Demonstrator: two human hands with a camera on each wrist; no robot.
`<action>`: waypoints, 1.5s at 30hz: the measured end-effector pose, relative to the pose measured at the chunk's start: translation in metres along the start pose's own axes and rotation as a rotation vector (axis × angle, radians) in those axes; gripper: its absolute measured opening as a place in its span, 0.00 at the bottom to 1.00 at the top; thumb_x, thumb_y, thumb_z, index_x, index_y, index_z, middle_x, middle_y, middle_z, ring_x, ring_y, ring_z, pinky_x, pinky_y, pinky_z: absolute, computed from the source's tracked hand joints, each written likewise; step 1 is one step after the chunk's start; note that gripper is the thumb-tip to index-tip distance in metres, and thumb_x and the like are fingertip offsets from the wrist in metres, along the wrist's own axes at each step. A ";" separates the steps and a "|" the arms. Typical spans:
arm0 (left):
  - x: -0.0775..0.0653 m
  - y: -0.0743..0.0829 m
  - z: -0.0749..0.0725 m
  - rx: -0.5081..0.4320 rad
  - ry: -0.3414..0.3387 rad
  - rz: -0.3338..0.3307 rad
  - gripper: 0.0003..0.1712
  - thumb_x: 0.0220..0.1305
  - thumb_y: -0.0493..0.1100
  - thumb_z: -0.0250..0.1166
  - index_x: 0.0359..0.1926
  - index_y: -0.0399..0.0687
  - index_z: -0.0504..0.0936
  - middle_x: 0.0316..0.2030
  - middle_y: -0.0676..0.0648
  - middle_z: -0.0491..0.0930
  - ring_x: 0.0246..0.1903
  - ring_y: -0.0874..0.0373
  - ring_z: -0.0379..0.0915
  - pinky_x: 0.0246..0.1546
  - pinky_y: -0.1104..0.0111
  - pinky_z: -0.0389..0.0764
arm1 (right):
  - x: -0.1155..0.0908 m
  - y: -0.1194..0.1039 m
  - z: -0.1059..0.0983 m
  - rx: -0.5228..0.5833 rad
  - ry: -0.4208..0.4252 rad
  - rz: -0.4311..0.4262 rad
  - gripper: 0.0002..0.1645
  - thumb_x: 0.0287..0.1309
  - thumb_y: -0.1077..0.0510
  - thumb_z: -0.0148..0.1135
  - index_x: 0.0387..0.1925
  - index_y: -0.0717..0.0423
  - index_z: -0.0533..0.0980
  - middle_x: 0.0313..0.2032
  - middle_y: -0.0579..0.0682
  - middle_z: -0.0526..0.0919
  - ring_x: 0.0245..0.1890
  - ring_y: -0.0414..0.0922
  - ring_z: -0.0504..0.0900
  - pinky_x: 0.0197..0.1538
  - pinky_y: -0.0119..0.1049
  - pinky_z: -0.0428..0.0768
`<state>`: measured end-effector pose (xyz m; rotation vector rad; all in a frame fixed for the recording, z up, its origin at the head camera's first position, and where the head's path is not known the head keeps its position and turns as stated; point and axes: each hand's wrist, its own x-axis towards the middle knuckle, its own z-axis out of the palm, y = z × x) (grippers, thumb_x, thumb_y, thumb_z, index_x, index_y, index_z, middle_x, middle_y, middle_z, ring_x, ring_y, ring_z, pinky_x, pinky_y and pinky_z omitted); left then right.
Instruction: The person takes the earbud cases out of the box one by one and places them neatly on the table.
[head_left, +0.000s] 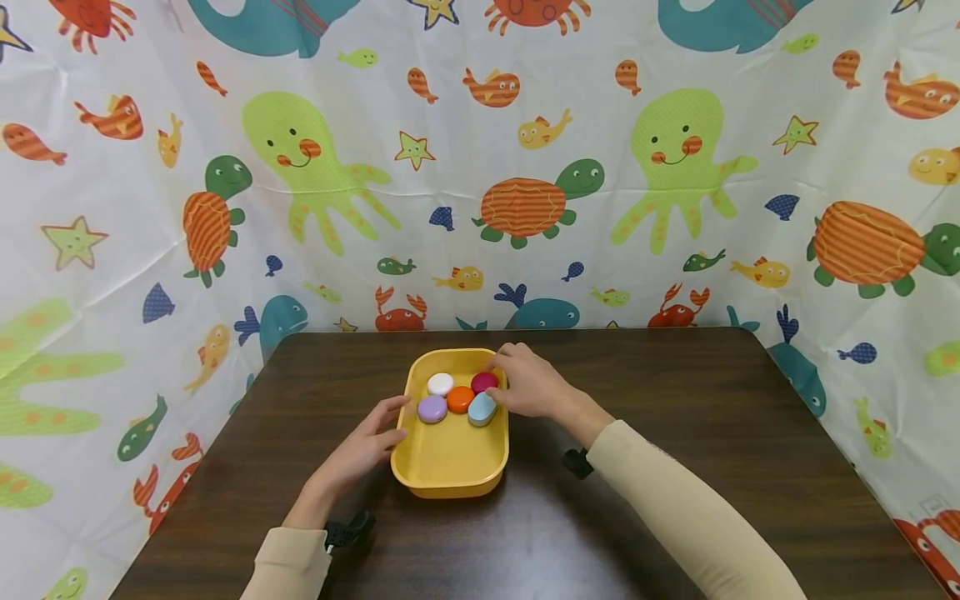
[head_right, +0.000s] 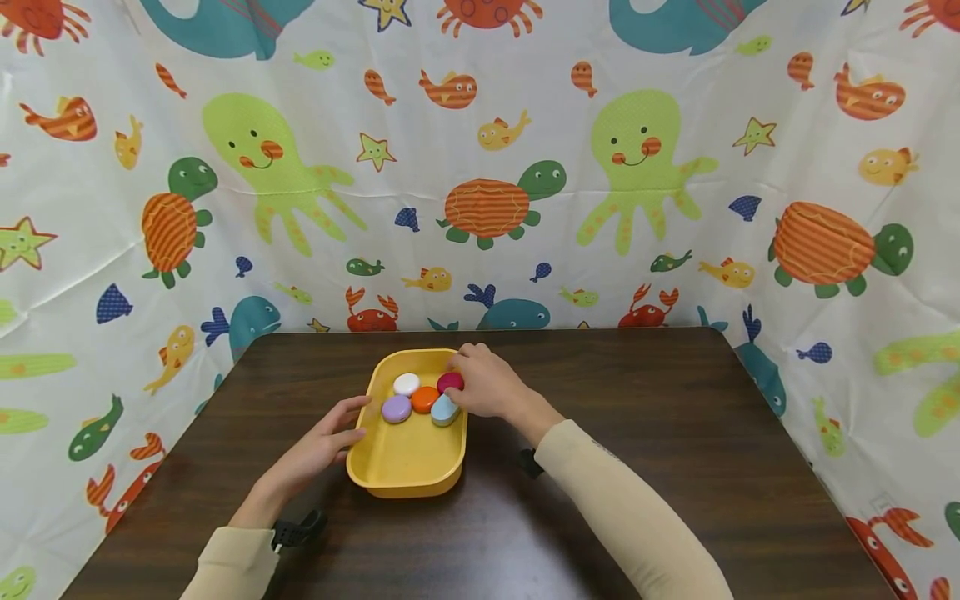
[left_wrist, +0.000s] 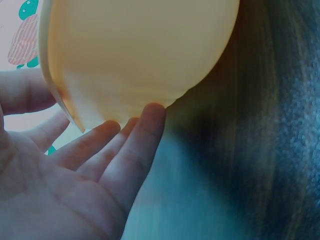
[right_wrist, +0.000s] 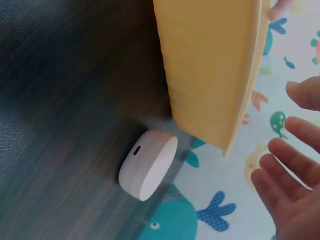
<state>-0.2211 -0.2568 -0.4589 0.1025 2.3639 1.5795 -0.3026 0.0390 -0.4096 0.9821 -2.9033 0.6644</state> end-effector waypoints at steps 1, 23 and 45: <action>0.000 0.000 0.000 0.002 0.000 0.000 0.33 0.78 0.42 0.52 0.78 0.48 0.52 0.76 0.33 0.49 0.72 0.33 0.55 0.65 0.41 0.68 | 0.001 -0.001 0.000 -0.013 -0.004 -0.011 0.23 0.61 0.50 0.70 0.55 0.56 0.82 0.52 0.52 0.79 0.52 0.48 0.72 0.55 0.40 0.80; -0.001 0.000 -0.001 -0.006 0.001 0.005 0.33 0.78 0.42 0.52 0.78 0.48 0.52 0.76 0.33 0.50 0.72 0.33 0.55 0.65 0.41 0.68 | 0.015 -0.026 0.016 -0.124 -0.097 -0.067 0.24 0.62 0.48 0.67 0.56 0.54 0.81 0.53 0.50 0.80 0.52 0.47 0.73 0.58 0.40 0.78; -0.001 0.001 0.002 -0.014 0.022 -0.010 0.32 0.77 0.41 0.53 0.77 0.49 0.55 0.76 0.33 0.52 0.71 0.34 0.57 0.65 0.41 0.68 | 0.025 -0.036 0.038 -0.240 -0.196 -0.079 0.21 0.62 0.48 0.68 0.55 0.48 0.82 0.43 0.45 0.77 0.43 0.45 0.70 0.44 0.36 0.74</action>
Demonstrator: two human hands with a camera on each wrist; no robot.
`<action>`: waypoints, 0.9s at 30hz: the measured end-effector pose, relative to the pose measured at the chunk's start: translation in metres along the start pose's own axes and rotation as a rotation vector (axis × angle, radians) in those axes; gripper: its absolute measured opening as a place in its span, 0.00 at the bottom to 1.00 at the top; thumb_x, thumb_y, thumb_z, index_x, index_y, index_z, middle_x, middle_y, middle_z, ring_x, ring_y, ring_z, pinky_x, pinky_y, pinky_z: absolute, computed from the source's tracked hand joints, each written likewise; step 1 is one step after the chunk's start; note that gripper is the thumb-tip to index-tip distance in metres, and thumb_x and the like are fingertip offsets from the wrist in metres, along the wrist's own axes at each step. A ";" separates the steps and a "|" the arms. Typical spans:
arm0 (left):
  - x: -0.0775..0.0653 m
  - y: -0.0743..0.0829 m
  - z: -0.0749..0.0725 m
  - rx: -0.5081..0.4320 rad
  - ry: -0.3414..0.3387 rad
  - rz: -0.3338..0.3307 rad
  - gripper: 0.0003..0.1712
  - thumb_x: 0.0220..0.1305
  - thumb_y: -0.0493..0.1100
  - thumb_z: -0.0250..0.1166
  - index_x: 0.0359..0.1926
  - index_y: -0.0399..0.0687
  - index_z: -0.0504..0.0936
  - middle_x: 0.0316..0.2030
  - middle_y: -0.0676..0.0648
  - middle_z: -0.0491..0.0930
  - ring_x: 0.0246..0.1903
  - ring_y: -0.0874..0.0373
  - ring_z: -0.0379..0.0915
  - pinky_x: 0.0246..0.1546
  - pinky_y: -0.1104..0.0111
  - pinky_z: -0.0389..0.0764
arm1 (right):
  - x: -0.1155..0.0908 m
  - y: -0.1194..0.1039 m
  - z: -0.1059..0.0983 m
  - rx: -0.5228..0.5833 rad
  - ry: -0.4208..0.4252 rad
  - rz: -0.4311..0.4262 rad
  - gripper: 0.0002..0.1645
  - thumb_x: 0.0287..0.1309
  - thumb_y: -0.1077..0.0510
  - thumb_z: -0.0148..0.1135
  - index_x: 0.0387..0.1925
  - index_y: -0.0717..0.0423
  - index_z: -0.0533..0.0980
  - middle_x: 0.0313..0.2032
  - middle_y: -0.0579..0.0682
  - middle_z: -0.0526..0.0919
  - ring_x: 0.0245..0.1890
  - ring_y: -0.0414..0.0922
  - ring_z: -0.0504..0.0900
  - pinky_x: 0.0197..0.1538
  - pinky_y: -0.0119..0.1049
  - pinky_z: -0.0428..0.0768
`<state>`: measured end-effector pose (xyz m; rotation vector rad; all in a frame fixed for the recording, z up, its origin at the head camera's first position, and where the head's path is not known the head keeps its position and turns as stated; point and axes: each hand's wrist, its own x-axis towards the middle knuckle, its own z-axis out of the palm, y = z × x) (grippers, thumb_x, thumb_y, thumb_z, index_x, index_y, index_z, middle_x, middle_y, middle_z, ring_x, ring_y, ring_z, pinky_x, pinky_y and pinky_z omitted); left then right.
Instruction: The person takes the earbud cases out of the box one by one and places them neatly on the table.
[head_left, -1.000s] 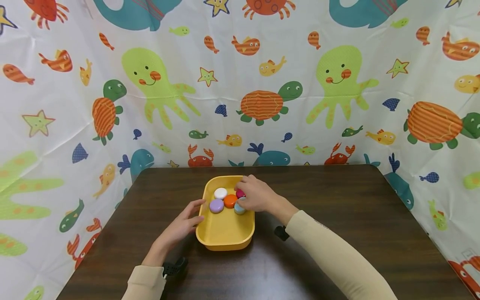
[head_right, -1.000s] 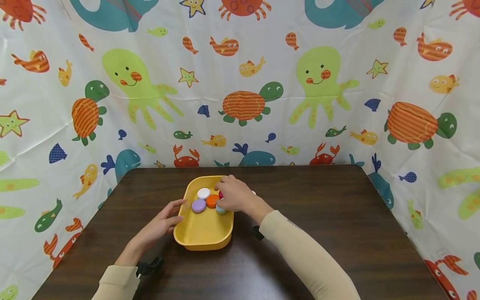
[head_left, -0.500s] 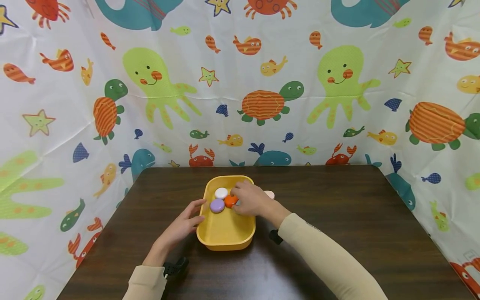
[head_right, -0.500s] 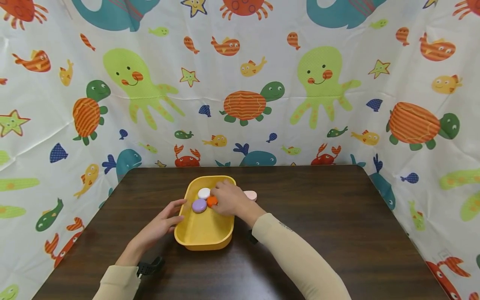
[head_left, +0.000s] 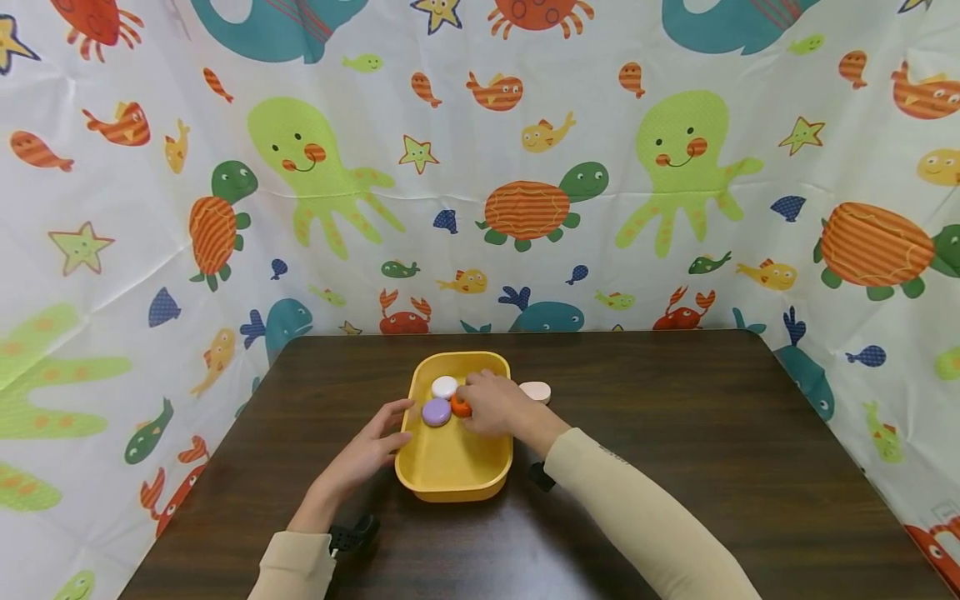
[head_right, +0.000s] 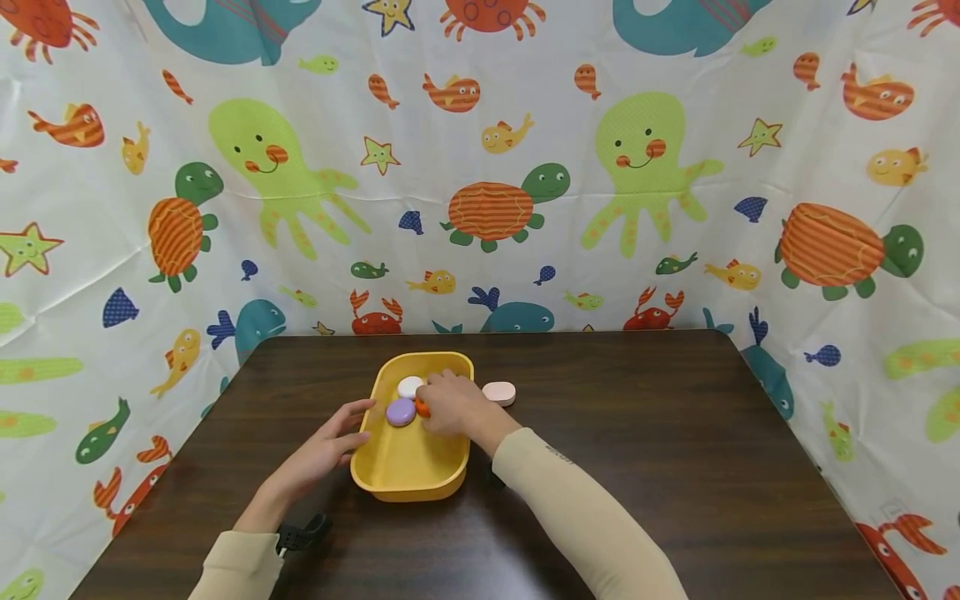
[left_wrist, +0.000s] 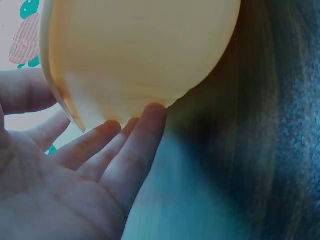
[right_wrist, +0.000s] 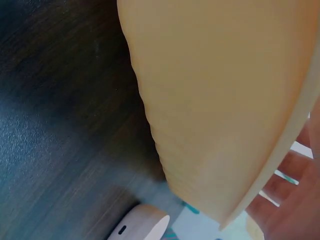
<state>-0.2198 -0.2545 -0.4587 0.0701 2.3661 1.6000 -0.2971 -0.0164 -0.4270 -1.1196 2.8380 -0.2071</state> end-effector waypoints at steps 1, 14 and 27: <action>0.000 0.000 0.000 -0.001 0.002 0.000 0.32 0.77 0.41 0.53 0.77 0.49 0.55 0.75 0.33 0.53 0.71 0.34 0.57 0.65 0.41 0.68 | 0.000 0.000 0.000 -0.004 -0.005 0.002 0.21 0.62 0.49 0.68 0.55 0.48 0.82 0.43 0.45 0.77 0.43 0.45 0.70 0.45 0.36 0.74; -0.001 -0.001 0.001 -0.010 0.001 0.009 0.32 0.77 0.42 0.54 0.77 0.50 0.56 0.75 0.32 0.53 0.71 0.34 0.57 0.65 0.41 0.67 | 0.004 -0.007 0.011 0.020 -0.075 0.052 0.22 0.61 0.49 0.69 0.56 0.46 0.80 0.49 0.47 0.77 0.51 0.46 0.72 0.56 0.40 0.78; -0.003 0.001 -0.001 -0.013 -0.017 0.020 0.33 0.77 0.42 0.53 0.78 0.48 0.54 0.76 0.31 0.51 0.71 0.33 0.56 0.65 0.41 0.68 | 0.005 -0.011 0.011 0.017 -0.108 0.059 0.19 0.59 0.53 0.70 0.53 0.47 0.80 0.46 0.49 0.76 0.50 0.47 0.73 0.54 0.41 0.80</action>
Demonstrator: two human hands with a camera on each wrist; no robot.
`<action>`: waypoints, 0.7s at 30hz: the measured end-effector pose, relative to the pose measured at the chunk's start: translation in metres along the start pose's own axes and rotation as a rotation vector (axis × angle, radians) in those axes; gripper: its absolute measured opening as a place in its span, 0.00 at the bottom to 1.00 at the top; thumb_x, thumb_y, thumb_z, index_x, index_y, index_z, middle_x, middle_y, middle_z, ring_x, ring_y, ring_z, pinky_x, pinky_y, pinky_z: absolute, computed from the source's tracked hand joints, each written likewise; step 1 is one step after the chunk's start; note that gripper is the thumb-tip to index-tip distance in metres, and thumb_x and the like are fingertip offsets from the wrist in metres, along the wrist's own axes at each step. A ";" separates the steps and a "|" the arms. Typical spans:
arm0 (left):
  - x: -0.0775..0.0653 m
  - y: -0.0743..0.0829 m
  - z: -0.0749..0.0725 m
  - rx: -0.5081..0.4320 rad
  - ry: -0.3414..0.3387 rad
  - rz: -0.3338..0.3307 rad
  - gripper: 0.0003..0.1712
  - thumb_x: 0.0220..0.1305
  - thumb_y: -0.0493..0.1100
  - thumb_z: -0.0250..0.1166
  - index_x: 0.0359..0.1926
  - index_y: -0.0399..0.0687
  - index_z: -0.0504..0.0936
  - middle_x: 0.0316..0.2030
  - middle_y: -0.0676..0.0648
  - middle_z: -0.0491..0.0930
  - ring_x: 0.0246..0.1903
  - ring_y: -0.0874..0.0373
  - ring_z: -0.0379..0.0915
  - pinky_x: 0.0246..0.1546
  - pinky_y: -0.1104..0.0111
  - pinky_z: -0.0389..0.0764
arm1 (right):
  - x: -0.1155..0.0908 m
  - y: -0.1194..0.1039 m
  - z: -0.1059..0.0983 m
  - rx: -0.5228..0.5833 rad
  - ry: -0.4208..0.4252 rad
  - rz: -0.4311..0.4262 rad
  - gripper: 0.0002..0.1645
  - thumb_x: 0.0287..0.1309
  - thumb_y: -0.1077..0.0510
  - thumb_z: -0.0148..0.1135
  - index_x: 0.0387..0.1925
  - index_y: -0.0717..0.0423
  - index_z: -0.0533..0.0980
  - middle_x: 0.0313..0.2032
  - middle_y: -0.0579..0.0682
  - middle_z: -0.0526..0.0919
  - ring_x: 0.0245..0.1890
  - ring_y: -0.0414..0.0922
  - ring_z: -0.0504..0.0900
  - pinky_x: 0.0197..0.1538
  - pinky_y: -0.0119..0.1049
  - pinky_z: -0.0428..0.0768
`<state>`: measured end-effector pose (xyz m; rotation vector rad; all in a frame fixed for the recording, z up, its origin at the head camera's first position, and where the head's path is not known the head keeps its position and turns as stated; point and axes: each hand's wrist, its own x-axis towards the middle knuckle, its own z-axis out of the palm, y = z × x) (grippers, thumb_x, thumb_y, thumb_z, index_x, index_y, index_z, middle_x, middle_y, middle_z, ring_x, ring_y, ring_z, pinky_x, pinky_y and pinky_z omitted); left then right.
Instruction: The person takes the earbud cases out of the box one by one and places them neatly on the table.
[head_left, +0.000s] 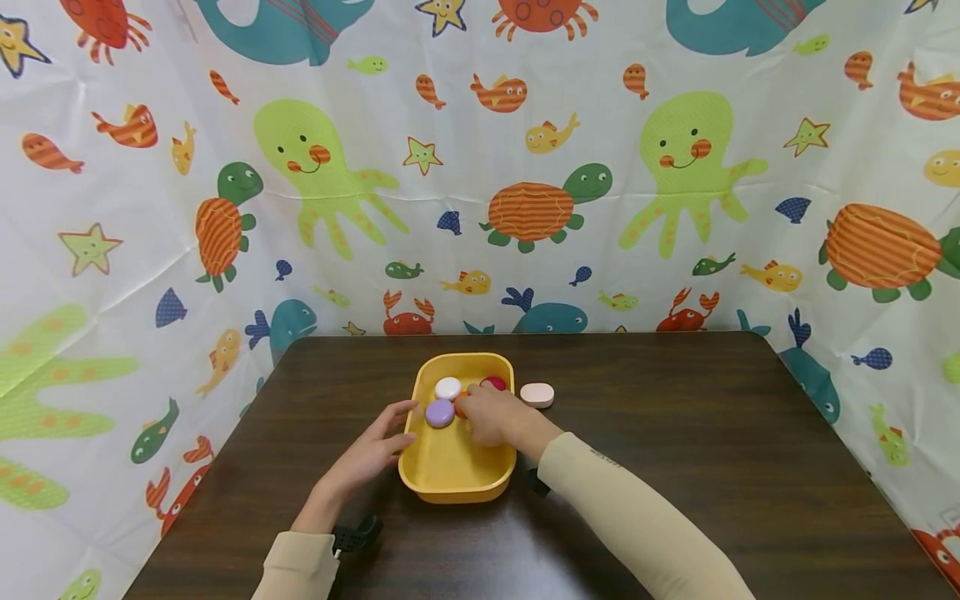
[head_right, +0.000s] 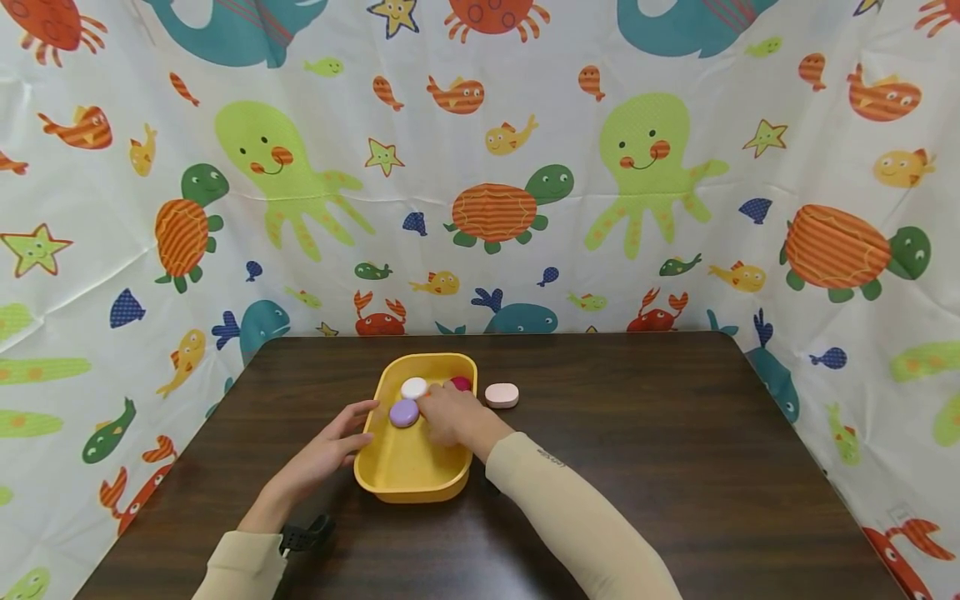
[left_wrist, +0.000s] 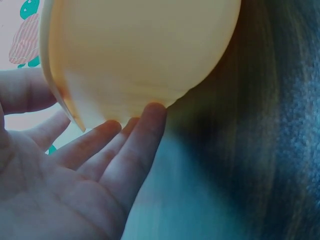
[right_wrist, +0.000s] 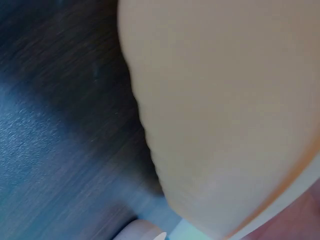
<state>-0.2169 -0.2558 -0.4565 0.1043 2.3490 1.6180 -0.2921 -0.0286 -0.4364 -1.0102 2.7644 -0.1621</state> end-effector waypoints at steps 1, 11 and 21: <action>0.000 0.000 0.000 0.002 -0.002 0.001 0.33 0.77 0.42 0.53 0.78 0.48 0.54 0.76 0.31 0.51 0.72 0.33 0.56 0.65 0.41 0.68 | -0.001 0.000 -0.001 0.004 -0.006 -0.001 0.19 0.59 0.54 0.71 0.52 0.47 0.80 0.46 0.49 0.76 0.50 0.47 0.73 0.53 0.41 0.81; 0.001 -0.002 0.001 0.001 0.009 -0.007 0.32 0.77 0.42 0.53 0.77 0.49 0.55 0.76 0.32 0.52 0.71 0.34 0.57 0.65 0.42 0.68 | -0.003 -0.002 -0.004 0.016 -0.048 -0.004 0.21 0.54 0.58 0.74 0.50 0.48 0.80 0.46 0.49 0.76 0.46 0.45 0.74 0.54 0.39 0.81; 0.001 -0.002 0.001 0.002 0.014 -0.015 0.32 0.77 0.42 0.53 0.77 0.49 0.55 0.75 0.32 0.53 0.71 0.34 0.57 0.66 0.41 0.67 | 0.000 -0.004 0.001 -0.020 -0.005 -0.034 0.22 0.55 0.55 0.74 0.52 0.47 0.81 0.48 0.48 0.77 0.46 0.46 0.73 0.54 0.40 0.80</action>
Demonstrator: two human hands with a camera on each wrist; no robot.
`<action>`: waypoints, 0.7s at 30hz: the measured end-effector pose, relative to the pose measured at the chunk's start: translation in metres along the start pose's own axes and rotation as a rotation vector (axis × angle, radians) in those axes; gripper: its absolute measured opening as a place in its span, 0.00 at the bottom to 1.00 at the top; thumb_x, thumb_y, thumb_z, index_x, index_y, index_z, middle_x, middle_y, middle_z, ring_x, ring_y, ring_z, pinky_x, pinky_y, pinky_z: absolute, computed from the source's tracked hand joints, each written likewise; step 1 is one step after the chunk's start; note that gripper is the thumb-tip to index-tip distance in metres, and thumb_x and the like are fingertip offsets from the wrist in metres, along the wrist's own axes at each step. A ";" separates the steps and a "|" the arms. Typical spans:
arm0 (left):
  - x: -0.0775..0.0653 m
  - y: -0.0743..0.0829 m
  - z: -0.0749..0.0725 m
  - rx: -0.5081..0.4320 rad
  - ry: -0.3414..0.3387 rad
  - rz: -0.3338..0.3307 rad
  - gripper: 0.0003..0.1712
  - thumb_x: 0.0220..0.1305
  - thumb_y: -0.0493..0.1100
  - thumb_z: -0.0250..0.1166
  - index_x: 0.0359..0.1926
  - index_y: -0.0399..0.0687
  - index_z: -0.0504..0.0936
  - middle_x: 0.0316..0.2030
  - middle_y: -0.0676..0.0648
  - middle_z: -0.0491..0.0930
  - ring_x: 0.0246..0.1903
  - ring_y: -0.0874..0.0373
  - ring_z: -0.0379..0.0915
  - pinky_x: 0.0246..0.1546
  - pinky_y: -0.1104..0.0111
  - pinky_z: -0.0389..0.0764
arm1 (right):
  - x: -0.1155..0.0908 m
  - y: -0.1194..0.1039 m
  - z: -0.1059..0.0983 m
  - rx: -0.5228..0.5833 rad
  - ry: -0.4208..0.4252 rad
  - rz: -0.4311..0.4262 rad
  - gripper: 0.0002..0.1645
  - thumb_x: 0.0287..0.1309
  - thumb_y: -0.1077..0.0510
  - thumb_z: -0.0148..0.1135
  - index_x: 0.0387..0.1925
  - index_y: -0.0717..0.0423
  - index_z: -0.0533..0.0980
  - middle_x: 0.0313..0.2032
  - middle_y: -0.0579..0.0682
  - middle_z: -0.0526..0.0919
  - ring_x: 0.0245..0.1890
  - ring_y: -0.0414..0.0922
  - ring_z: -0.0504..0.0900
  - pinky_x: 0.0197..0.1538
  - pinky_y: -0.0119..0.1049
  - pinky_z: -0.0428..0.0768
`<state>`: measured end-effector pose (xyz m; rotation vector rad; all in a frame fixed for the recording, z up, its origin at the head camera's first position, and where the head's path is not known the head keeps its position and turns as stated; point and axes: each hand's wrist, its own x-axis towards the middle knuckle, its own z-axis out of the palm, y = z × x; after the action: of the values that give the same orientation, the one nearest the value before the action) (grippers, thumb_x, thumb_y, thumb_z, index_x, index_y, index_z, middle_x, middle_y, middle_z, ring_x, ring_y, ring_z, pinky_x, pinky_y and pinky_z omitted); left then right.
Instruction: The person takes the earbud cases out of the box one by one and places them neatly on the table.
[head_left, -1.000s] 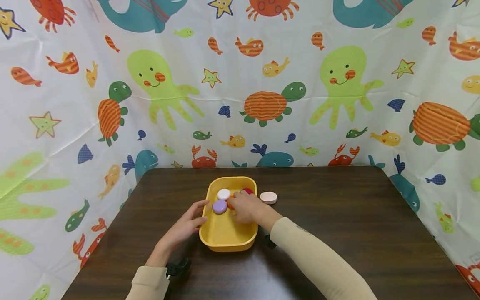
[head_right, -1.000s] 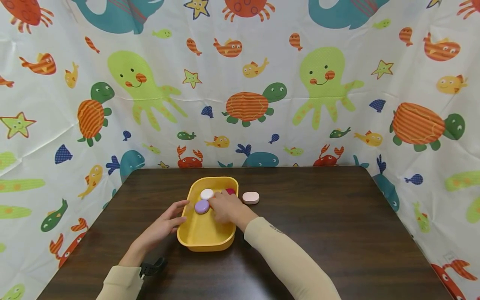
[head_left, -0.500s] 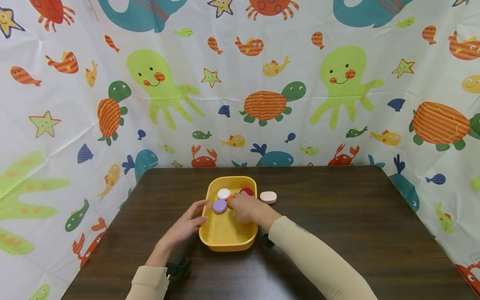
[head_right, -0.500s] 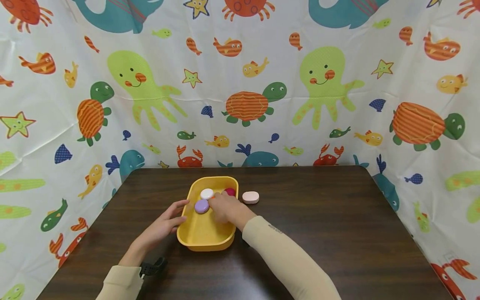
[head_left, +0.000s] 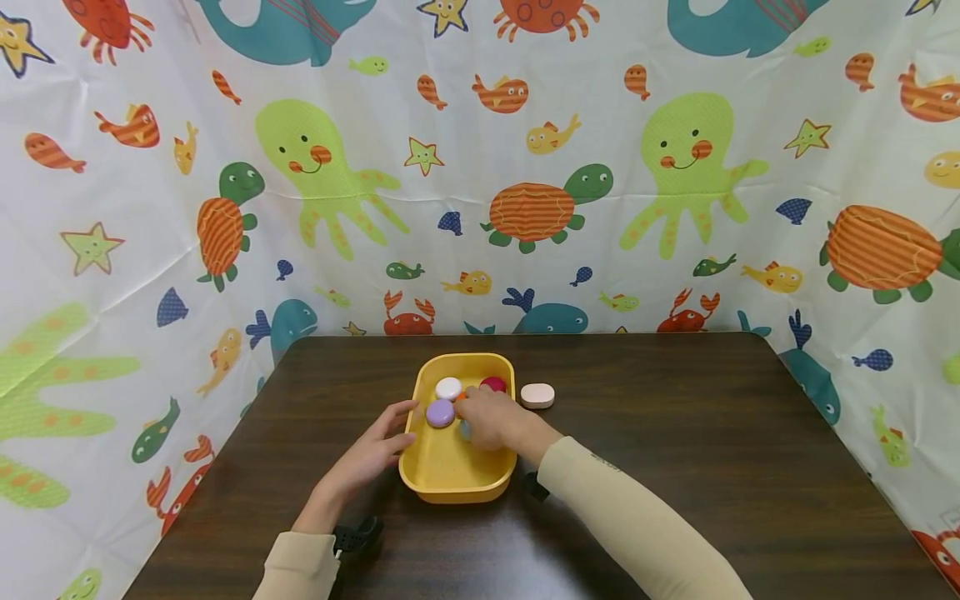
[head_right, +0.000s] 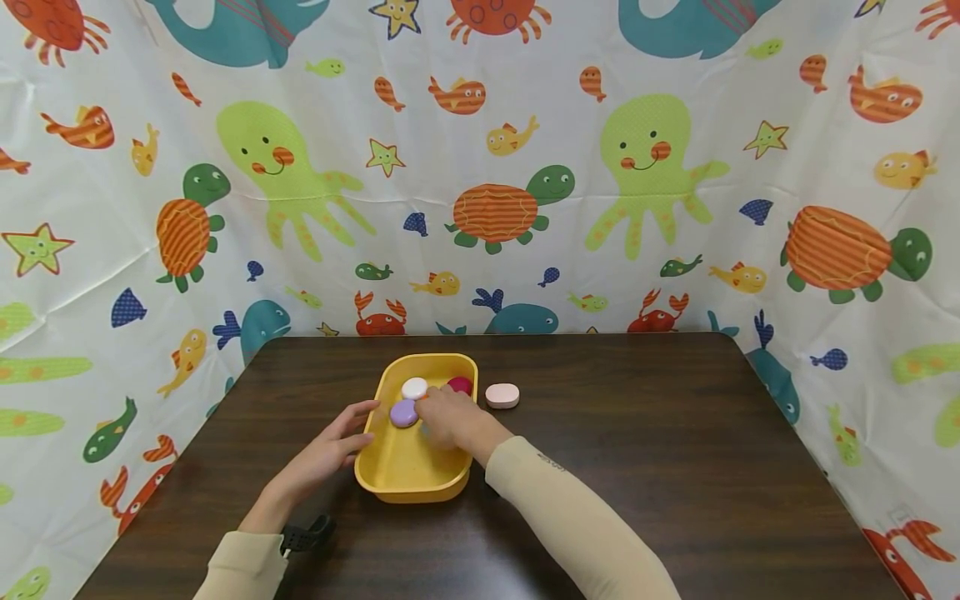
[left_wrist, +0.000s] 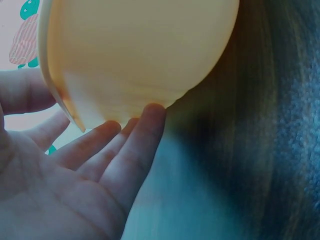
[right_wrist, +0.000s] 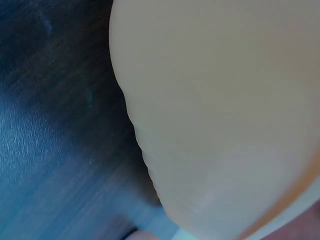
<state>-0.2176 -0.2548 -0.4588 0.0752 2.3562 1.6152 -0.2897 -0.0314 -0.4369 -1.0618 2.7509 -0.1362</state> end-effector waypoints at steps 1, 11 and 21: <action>0.000 0.000 0.000 -0.001 0.000 -0.001 0.32 0.77 0.42 0.53 0.77 0.49 0.55 0.75 0.32 0.53 0.71 0.34 0.57 0.66 0.41 0.67 | 0.000 0.000 0.001 0.008 0.005 0.000 0.22 0.55 0.55 0.74 0.52 0.47 0.81 0.48 0.49 0.77 0.46 0.46 0.73 0.54 0.40 0.80; -0.001 0.000 -0.001 -0.013 -0.019 0.024 0.33 0.78 0.41 0.52 0.78 0.47 0.53 0.76 0.31 0.51 0.71 0.34 0.57 0.65 0.43 0.68 | 0.003 -0.002 0.005 0.116 0.044 -0.005 0.20 0.57 0.53 0.72 0.52 0.49 0.83 0.48 0.47 0.79 0.48 0.45 0.72 0.58 0.36 0.75; -0.002 0.002 -0.001 -0.019 -0.030 0.033 0.33 0.78 0.41 0.52 0.78 0.46 0.52 0.76 0.30 0.51 0.71 0.33 0.57 0.65 0.42 0.69 | 0.008 -0.006 0.007 0.199 0.081 -0.036 0.20 0.55 0.50 0.76 0.47 0.54 0.85 0.43 0.45 0.83 0.47 0.43 0.74 0.58 0.36 0.68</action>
<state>-0.2161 -0.2551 -0.4565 0.1339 2.3278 1.6398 -0.2900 -0.0413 -0.4435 -1.0738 2.7180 -0.4577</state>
